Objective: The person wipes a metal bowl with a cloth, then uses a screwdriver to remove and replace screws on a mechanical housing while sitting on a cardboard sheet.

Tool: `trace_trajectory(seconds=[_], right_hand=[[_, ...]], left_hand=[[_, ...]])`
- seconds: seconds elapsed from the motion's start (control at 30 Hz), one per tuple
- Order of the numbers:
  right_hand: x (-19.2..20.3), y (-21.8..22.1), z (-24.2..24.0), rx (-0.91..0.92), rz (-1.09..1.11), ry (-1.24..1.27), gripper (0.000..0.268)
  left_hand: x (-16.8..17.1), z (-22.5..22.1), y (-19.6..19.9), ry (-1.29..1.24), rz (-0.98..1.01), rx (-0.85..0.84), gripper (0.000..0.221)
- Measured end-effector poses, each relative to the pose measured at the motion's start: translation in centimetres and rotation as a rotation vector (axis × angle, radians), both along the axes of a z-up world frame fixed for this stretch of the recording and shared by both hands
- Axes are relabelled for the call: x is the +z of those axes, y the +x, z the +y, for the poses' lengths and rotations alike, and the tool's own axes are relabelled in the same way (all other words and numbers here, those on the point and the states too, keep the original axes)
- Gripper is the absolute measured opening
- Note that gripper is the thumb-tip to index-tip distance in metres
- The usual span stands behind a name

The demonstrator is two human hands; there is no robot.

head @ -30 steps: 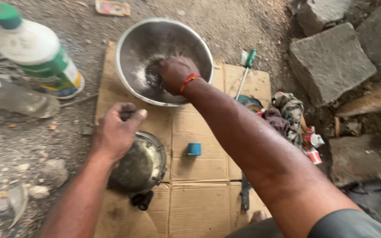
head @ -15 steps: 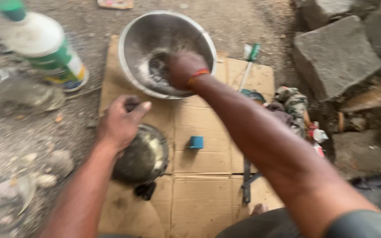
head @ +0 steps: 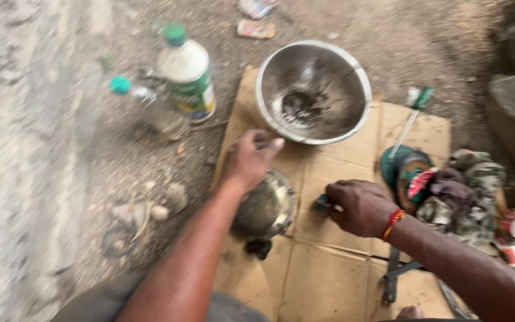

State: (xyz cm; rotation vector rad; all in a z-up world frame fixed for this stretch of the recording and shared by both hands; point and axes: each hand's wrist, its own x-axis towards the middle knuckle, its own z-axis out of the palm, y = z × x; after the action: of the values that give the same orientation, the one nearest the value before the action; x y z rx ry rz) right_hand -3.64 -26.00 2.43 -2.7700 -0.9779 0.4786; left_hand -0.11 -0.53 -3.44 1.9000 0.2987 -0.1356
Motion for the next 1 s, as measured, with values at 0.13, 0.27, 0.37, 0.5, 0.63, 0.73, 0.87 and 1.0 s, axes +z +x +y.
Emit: trace_trajectory(seconds=[0.13, 0.27, 0.37, 0.5, 0.63, 0.73, 0.87, 1.0], right_hand=[[2.2, 2.0, -3.5, 0.035, -0.157, -0.004, 0.021], [2.1, 6.0, -14.1, -0.504, -0.101, -0.14, 0.018], [1.1, 6.1, -22.1, -0.713, -0.144, -0.364, 0.044], [-3.6, 1.4, -27.8, -0.823, 0.039, -0.498, 0.073], [-4.5, 0.5, -32.0, -1.025, -0.125, -0.332, 0.04], [-1.3, 1.4, -35.9, -1.256, -0.25, 0.16, 0.026], [3.9, 1.8, -39.2, -1.275, -0.649, 0.372, 0.027], [9.1, 1.4, -41.3, -1.288, -0.839, 1.023, 0.02]], left_hand=[[1.2, 0.3, 0.2, 0.002, -0.236, -0.088, 0.067], [-0.2, 0.6, -0.3, 0.07, -0.08, -0.052, 0.065], [-0.2, 0.4, -0.8, 0.03, 0.02, -0.032, 0.064], [1.7, -0.8, -0.9, -0.088, 0.026, -0.023, 0.061], [2.8, -0.8, -1.2, -0.063, 0.124, -0.013, 0.06], [3.0, -0.7, -1.5, -0.129, 0.114, 0.0, 0.059], [3.5, -0.6, -1.6, -0.159, 0.106, 0.018, 0.058], [3.5, -0.5, -1.9, -0.147, 0.112, 0.015, 0.056]])
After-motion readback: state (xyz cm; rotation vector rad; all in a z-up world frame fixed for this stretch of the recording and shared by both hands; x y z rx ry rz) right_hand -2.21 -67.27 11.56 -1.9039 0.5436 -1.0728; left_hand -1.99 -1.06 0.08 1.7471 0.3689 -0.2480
